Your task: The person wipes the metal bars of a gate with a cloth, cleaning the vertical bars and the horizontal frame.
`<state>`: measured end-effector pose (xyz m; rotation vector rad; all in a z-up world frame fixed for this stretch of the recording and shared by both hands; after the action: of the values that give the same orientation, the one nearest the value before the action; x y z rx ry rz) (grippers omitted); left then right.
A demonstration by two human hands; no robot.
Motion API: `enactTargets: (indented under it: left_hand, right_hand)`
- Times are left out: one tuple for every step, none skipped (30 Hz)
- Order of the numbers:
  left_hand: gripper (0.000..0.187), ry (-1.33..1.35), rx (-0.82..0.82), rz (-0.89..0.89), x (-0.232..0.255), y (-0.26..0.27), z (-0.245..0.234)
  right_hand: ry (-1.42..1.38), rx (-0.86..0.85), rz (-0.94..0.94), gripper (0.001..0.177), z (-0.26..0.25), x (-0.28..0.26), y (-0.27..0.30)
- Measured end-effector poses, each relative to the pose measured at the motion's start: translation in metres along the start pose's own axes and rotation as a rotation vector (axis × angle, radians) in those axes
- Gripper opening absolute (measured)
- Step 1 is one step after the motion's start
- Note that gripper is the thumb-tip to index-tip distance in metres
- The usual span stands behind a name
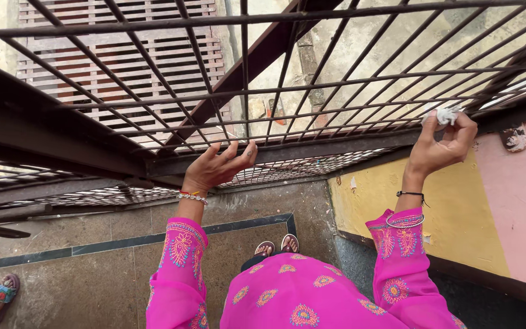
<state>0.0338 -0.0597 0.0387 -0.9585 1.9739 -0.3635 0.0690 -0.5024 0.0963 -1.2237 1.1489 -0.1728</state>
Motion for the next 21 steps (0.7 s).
enactTargets:
  left_hand:
    - [0.039,-0.008,-0.001,0.001,0.001,0.001,0.0]
    - [0.038,0.009,-0.002,-0.001,0.001,0.001,-0.001]
    - [0.037,0.026,-0.002,-0.003,0.002,0.001,-0.003]
    - [0.036,0.044,0.004,-0.006,0.001,-0.001,-0.003]
    - [0.036,0.032,0.01,-0.006,-0.001,-0.003,0.0]
    - [0.035,0.03,0.008,-0.004,0.0,-0.002,-0.001]
    - [0.035,0.028,0.007,-0.003,0.001,0.0,-0.001]
    - [0.037,0.013,-0.003,-0.001,0.003,0.002,-0.001]
    - [0.038,-0.002,-0.013,0.0,0.003,0.005,-0.002]
    - [0.04,-0.025,-0.009,0.001,0.002,0.002,0.001]
    - [0.039,-0.011,-0.008,-0.004,0.001,0.0,0.001]
    - [0.038,0.005,-0.004,-0.003,0.0,-0.001,-0.001]
    - [0.036,0.022,0.0,-0.003,-0.001,-0.002,-0.002]
    - [0.037,0.026,-0.003,0.001,0.001,-0.004,-0.003]
    - [0.037,0.03,-0.005,0.004,0.0,-0.003,-0.003]
    - [0.037,0.027,-0.015,0.007,-0.001,-0.003,-0.003]
    - [0.037,0.034,-0.005,0.012,0.0,-0.005,-0.003]
    - [0.038,0.035,-0.001,0.014,-0.001,-0.005,-0.004]
    - [0.038,0.036,0.003,0.016,0.0,-0.006,-0.004]
    - [0.037,0.037,0.006,0.01,0.0,-0.005,-0.005]
    - [0.037,0.038,0.008,0.004,-0.001,-0.005,-0.004]
  right_hand:
    - [0.007,-0.023,0.027,0.024,-0.006,0.004,0.002]
    - [0.01,-0.038,0.049,0.024,-0.009,0.007,0.002]
    - [-0.033,0.006,0.011,0.025,-0.017,0.003,0.002]
    - [-0.076,0.054,-0.032,0.026,-0.027,-0.002,0.001]
    - [-0.119,0.101,-0.076,0.027,-0.033,-0.004,-0.002]
    - [-0.117,0.093,-0.092,0.026,-0.033,-0.003,-0.007]
    - [-0.116,0.084,-0.109,0.026,-0.029,0.001,-0.014]
    - [-0.112,0.073,-0.12,0.025,-0.028,0.003,-0.016]
    - [-0.025,0.051,-0.116,0.025,-0.025,0.003,-0.012]
    - [0.058,0.04,-0.122,0.026,-0.016,0.004,-0.01]
    - [0.139,0.029,-0.128,0.027,-0.011,0.003,-0.009]
    - [0.103,0.004,-0.075,0.026,-0.008,0.006,-0.005]
    - [0.066,-0.022,-0.022,0.026,-0.004,0.009,0.0]
    - [0.043,-0.047,0.029,0.026,-0.008,0.011,0.002]
    - [-0.041,-0.011,0.039,0.025,-0.017,0.01,0.002]
    - [-0.133,0.022,0.052,0.024,-0.02,0.006,0.003]
    - [-0.225,0.055,0.064,0.023,-0.021,0.001,0.005]
    - [-0.24,0.071,0.063,0.024,-0.021,-0.007,0.003]
    - [-0.254,0.086,0.062,0.024,-0.024,-0.015,0.0]
    - [-0.273,0.097,0.066,0.024,-0.024,-0.023,-0.001]
    - [-0.245,0.071,0.039,0.025,-0.019,-0.03,-0.003]
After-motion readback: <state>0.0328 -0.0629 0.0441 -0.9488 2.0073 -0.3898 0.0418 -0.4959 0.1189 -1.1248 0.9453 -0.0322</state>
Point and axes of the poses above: each hand's wrist, its own y-axis away from the middle knuckle, its own z-axis out of the palm, x = y × z, the point moved 8 cm from there along -y, towards the middle knuckle, and after that the axes turned 9 degrees about -z, right-handed, at the moved point
